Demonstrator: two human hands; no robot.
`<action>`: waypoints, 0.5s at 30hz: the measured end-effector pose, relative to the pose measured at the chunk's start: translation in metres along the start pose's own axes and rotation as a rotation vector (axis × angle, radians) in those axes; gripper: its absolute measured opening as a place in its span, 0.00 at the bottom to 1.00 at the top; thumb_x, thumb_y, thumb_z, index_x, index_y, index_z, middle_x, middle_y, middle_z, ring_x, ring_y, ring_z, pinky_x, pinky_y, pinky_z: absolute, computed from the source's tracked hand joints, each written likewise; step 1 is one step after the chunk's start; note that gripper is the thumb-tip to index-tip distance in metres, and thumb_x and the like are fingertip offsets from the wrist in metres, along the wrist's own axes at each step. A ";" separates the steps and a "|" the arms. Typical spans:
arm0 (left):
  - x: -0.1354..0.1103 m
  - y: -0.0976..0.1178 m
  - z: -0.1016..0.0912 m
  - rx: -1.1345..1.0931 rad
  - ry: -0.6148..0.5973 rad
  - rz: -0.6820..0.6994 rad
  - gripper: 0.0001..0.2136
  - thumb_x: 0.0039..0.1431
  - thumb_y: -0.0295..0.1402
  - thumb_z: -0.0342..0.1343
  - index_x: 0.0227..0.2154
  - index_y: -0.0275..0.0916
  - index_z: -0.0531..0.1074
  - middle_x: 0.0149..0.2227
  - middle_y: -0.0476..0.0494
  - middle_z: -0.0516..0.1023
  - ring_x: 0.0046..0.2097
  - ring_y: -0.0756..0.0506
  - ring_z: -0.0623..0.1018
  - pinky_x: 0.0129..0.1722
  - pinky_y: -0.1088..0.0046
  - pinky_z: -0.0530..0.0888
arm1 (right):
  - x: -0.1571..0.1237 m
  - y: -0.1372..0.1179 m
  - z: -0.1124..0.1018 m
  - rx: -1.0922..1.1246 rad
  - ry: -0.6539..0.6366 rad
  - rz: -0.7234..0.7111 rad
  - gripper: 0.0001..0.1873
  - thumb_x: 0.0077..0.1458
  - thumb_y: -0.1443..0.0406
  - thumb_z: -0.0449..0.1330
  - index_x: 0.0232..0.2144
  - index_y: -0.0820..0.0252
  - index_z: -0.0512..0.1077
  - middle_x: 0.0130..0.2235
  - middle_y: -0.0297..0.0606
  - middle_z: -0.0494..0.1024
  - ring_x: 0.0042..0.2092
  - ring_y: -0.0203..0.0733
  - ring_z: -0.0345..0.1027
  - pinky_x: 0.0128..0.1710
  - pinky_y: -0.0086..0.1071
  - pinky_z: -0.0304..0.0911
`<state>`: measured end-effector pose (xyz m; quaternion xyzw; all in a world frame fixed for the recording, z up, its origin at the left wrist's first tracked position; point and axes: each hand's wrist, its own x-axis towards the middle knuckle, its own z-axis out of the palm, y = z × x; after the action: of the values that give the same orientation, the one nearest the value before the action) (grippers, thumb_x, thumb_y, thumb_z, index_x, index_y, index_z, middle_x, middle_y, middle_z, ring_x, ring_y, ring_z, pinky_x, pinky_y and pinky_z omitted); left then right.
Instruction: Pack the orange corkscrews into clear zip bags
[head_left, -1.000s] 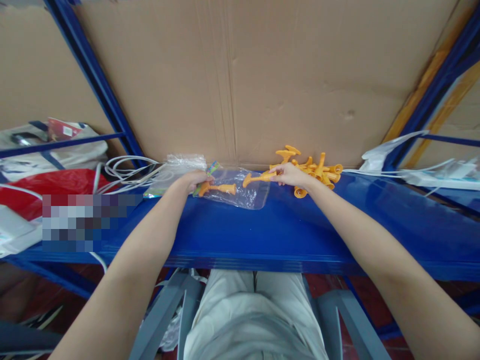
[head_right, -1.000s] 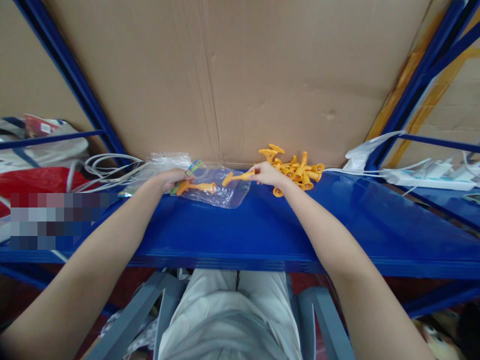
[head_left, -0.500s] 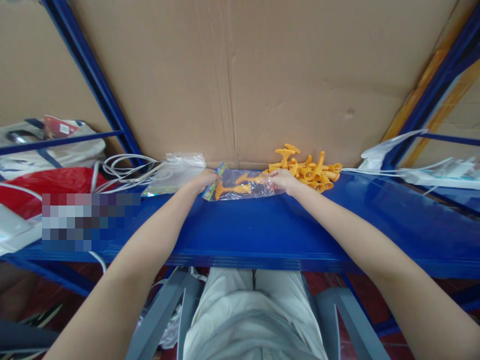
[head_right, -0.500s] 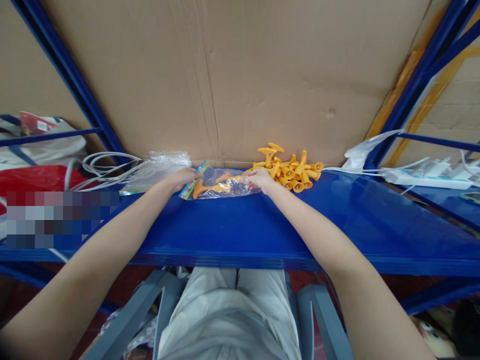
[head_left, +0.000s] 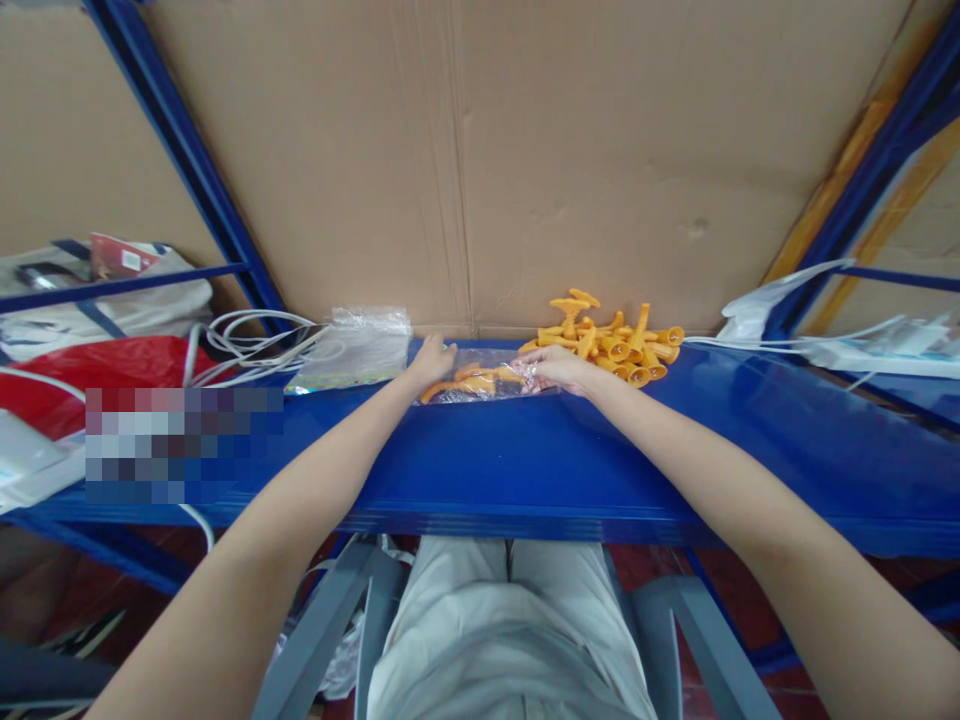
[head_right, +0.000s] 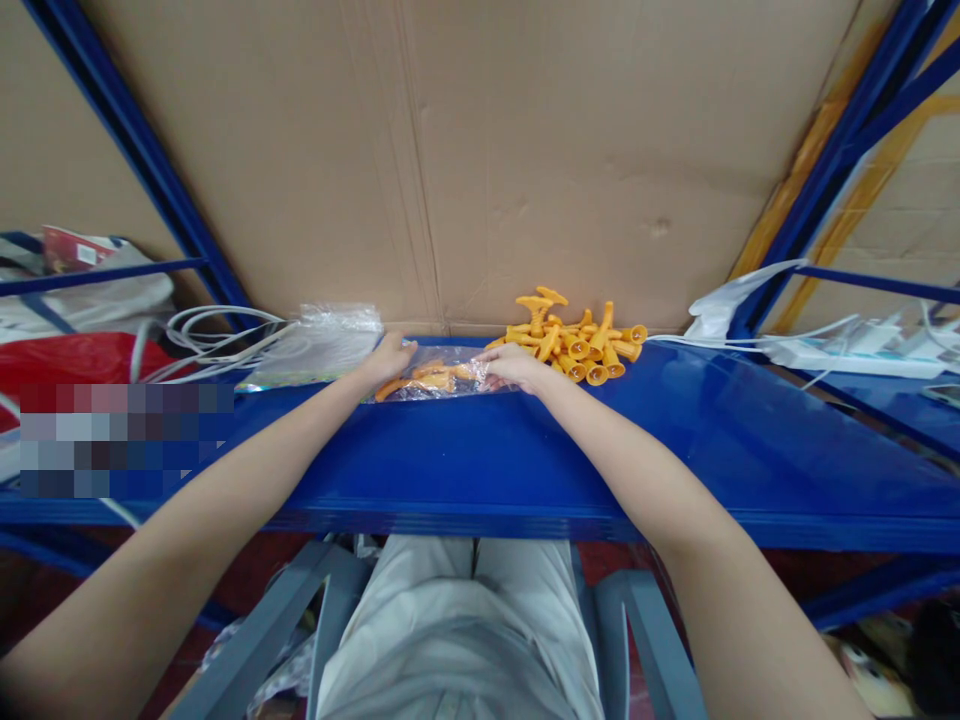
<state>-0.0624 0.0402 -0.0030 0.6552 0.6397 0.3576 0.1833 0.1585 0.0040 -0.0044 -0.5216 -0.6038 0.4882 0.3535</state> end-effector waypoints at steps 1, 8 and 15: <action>-0.001 0.001 0.003 -0.024 -0.022 0.012 0.20 0.64 0.28 0.45 0.57 0.28 0.66 0.64 0.31 0.64 0.67 0.44 0.61 0.63 0.74 0.57 | 0.001 0.000 0.001 -0.022 0.022 -0.019 0.08 0.50 0.76 0.64 0.34 0.65 0.78 0.22 0.35 0.75 0.22 0.32 0.69 0.23 0.23 0.66; -0.012 0.002 0.015 -0.207 -0.211 0.087 0.24 0.69 0.35 0.35 0.66 0.37 0.55 0.68 0.39 0.58 0.69 0.47 0.56 0.64 0.69 0.57 | 0.010 0.008 0.004 -0.240 0.076 -0.246 0.09 0.48 0.67 0.70 0.32 0.66 0.77 0.20 0.33 0.73 0.20 0.31 0.65 0.22 0.24 0.66; -0.015 0.002 0.019 -0.329 -0.385 0.048 0.26 0.70 0.39 0.32 0.64 0.38 0.60 0.66 0.39 0.59 0.66 0.45 0.63 0.59 0.70 0.65 | 0.024 0.022 0.003 -0.289 0.170 -0.366 0.13 0.53 0.67 0.64 0.42 0.67 0.74 0.35 0.40 0.78 0.33 0.36 0.72 0.35 0.29 0.69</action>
<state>-0.0464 0.0292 -0.0175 0.6877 0.5104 0.3299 0.3971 0.1574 0.0261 -0.0286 -0.4877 -0.7199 0.2790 0.4074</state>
